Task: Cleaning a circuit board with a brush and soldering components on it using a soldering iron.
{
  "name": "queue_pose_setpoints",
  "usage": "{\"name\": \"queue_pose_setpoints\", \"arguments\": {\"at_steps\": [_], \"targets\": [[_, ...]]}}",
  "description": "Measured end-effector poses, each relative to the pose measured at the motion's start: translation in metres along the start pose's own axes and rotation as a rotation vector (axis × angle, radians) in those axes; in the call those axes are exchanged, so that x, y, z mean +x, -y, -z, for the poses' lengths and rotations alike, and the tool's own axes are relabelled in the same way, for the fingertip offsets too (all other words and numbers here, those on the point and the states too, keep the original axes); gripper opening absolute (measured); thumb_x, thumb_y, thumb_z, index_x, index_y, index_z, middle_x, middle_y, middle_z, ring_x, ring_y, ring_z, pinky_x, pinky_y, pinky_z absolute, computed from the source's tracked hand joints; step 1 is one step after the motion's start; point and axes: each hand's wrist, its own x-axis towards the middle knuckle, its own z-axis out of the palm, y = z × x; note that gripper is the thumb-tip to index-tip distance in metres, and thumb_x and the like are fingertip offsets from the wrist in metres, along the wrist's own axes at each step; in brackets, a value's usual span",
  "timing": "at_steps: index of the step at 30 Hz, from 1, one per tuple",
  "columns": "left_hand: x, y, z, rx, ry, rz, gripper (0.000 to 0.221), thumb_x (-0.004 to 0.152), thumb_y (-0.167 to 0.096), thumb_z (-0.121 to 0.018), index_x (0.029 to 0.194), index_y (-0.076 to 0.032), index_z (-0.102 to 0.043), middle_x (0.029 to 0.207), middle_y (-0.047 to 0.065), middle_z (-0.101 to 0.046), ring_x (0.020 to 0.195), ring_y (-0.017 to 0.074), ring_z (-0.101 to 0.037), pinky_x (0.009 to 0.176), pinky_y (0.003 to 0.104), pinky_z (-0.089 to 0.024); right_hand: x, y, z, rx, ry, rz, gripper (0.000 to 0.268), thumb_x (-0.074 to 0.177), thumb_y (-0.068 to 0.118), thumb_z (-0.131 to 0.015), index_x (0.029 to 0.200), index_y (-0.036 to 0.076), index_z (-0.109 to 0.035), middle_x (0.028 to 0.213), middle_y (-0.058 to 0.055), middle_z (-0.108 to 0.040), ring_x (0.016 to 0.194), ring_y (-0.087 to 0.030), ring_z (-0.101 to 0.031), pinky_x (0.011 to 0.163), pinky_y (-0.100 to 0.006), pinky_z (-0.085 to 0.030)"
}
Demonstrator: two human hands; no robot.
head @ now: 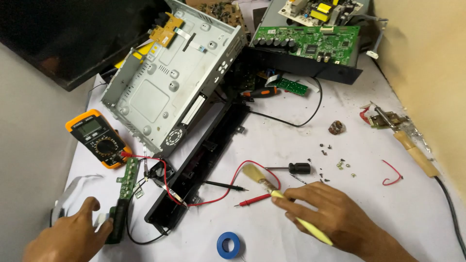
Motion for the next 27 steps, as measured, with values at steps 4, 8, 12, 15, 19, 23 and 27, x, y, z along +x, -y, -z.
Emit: {"name": "queue_pose_setpoints", "arguments": {"at_steps": [4,8,12,15,19,23,27], "targets": [[0.042,0.005,-0.018,0.011,-0.024,-0.058,0.052,0.095,-0.063,-0.047,0.138,-0.036,-0.046,0.124,0.005,-0.081,0.115,0.0251,-0.079,0.091,0.041,-0.060,-0.019,-0.009,-0.017,0.034,0.172,-0.020,0.040,0.100,0.001,-0.048,0.136,0.011,-0.063,0.125,-0.014,-0.066,0.096,-0.030,-0.066,0.082,-0.044,-0.053],[0.028,-0.004,-0.008,-0.001,-0.002,-0.018,0.052,0.097,-0.067,-0.042,0.136,-0.032,-0.046,0.132,0.005,-0.081,0.121,0.0267,-0.078,0.097,0.041,-0.059,-0.023,-0.012,-0.020,0.043,0.257,-0.026,0.044,0.099,0.002,-0.052,0.140,0.015,-0.059,0.131,-0.015,-0.064,0.101,-0.032,-0.064,0.084,-0.045,-0.051],[-0.015,-0.024,0.005,0.002,-0.211,-0.013,0.060,0.092,-0.080,-0.028,0.140,-0.045,-0.038,0.132,-0.009,-0.078,0.117,0.0266,-0.082,0.089,0.044,-0.064,-0.028,-0.016,-0.023,0.078,0.379,-0.044,0.048,0.093,-0.004,-0.059,0.136,0.016,-0.061,0.125,-0.015,-0.062,0.108,-0.031,-0.062,0.087,-0.043,-0.048],[-0.043,-0.053,0.000,-0.079,-0.526,-0.236,0.048,0.096,-0.068,-0.036,0.137,-0.044,-0.042,0.118,-0.018,-0.074,0.095,0.0238,-0.083,0.072,0.045,-0.067,-0.032,-0.014,-0.026,0.034,0.430,-0.060,0.044,0.090,0.000,-0.066,0.130,0.018,-0.062,0.126,-0.015,-0.061,0.112,-0.032,-0.059,0.087,-0.043,-0.048],[-0.048,-0.103,-0.034,-0.250,-1.339,-0.708,0.022,0.097,-0.044,-0.067,0.108,-0.026,-0.075,0.070,-0.002,-0.073,0.046,0.0243,-0.064,0.042,0.040,-0.049,-0.038,-0.020,-0.021,0.106,0.458,-0.093,0.041,0.091,0.000,-0.066,0.126,0.021,-0.069,0.135,-0.017,-0.059,0.120,-0.035,-0.057,0.090,-0.045,-0.048],[-0.061,-0.142,-0.052,-0.447,-1.308,-1.265,0.013,0.094,-0.023,-0.073,0.099,-0.013,-0.069,0.064,-0.001,-0.058,0.043,0.0179,-0.051,0.043,0.035,-0.043,-0.019,-0.020,0.002,0.106,0.222,-0.295,0.044,0.091,0.008,-0.061,0.134,0.018,-0.067,0.134,-0.008,-0.068,0.113,-0.025,-0.069,0.097,-0.040,-0.053],[-0.056,-0.157,-0.064,-0.574,-1.222,-1.419,0.007,0.096,-0.017,-0.069,0.093,-0.012,-0.064,0.058,-0.001,-0.050,0.040,0.0179,-0.045,0.037,0.033,-0.035,0.025,-0.021,0.048,0.124,-0.079,-0.893,0.041,0.091,0.019,-0.067,0.132,0.014,-0.069,0.117,-0.004,-0.080,0.099,-0.012,-0.078,0.103,-0.030,-0.058]]}}
